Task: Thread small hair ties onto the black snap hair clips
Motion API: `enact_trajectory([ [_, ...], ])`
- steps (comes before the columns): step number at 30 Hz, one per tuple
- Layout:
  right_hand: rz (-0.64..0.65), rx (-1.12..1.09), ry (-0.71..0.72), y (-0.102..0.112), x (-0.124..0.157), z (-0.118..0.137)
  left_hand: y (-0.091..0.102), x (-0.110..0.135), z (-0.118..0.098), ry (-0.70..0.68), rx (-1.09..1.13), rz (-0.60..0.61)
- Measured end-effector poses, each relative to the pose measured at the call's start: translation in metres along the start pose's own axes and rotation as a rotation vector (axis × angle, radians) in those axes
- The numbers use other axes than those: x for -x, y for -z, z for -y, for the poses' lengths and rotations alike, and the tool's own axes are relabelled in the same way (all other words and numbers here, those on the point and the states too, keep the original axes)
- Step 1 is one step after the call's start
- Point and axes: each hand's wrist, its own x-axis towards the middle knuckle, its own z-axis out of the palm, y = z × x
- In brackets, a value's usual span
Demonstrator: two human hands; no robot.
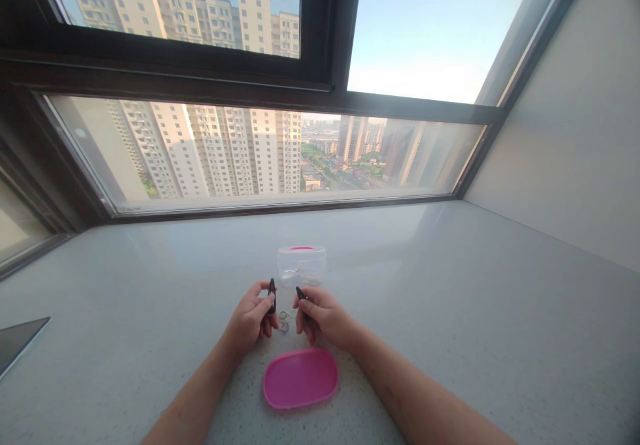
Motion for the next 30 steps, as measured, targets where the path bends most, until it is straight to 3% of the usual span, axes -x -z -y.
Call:
enact_trajectory([
  [30,-0.008,0.041,-0.008,-0.0009,0.0004,0.0028,-0.0004,0.0004,-0.0010,-0.010,-0.013,0.004],
])
